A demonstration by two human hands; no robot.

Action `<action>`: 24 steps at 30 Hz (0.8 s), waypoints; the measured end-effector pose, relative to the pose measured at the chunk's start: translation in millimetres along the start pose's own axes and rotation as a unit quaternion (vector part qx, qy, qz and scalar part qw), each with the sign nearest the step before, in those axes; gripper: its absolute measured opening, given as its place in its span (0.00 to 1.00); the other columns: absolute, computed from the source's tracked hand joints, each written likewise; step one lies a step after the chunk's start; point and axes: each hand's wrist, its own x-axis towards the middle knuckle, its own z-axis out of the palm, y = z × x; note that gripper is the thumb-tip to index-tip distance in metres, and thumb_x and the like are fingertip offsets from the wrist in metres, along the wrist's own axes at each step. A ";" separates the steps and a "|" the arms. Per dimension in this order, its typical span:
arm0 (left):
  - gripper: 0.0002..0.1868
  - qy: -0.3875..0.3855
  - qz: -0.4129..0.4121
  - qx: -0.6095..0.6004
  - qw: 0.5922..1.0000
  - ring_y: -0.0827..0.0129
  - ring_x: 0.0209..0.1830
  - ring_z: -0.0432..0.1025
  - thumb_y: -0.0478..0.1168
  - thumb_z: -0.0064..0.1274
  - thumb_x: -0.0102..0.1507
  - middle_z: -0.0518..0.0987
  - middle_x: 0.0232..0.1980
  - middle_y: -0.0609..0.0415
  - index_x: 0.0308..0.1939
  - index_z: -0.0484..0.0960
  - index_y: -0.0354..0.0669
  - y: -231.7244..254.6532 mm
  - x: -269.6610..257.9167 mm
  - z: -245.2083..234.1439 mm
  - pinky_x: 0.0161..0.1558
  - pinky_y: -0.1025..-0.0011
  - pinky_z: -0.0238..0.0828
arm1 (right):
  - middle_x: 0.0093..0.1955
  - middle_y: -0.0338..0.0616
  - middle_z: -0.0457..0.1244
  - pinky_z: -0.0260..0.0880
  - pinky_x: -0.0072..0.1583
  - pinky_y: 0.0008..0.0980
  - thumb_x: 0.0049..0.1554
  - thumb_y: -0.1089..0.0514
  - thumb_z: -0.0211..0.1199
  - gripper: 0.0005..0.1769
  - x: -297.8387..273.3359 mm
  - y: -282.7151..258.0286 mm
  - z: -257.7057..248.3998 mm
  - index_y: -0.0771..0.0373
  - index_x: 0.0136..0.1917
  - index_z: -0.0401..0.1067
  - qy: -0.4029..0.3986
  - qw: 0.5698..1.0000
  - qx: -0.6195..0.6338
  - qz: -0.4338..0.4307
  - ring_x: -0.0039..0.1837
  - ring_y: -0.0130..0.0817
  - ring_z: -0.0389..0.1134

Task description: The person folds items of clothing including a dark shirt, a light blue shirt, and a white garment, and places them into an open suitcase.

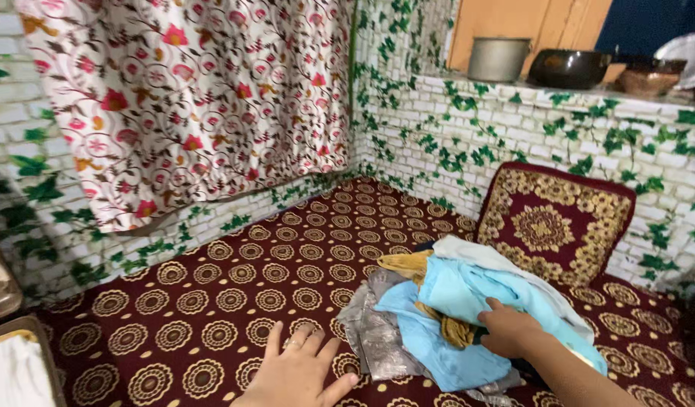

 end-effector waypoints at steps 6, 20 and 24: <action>0.48 -0.072 -0.040 0.016 0.996 0.58 0.86 0.34 0.75 0.15 0.65 0.49 0.83 0.49 0.81 0.50 0.53 -3.2 32.5 16.6 0.77 0.35 0.18 | 0.83 0.45 0.47 0.61 0.75 0.50 0.59 0.37 0.59 0.44 38.2 12.0 58.2 0.47 0.82 0.49 -0.024 0.995 0.061 0.071 0.78 0.48 0.57; 0.47 -0.216 -0.106 0.058 0.969 0.65 0.87 0.31 0.78 0.14 0.65 0.43 0.86 0.60 0.83 0.43 0.63 -31.8 86.5 74.4 0.79 0.38 0.15 | 0.86 0.55 0.37 0.62 0.71 0.55 0.62 0.38 0.51 0.34 160.3 55.0 147.9 0.59 0.74 0.57 0.124 0.955 0.220 0.154 0.72 0.65 0.61; 0.47 -0.232 -0.118 0.081 0.962 0.68 0.87 0.33 0.77 0.14 0.65 0.47 0.84 0.62 0.83 0.43 0.63 -39.3 92.4 97.9 0.79 0.37 0.17 | 0.85 0.57 0.41 0.63 0.67 0.59 0.57 0.53 0.49 0.42 213.8 89.2 191.7 0.67 0.81 0.47 0.212 0.935 0.255 0.124 0.70 0.68 0.62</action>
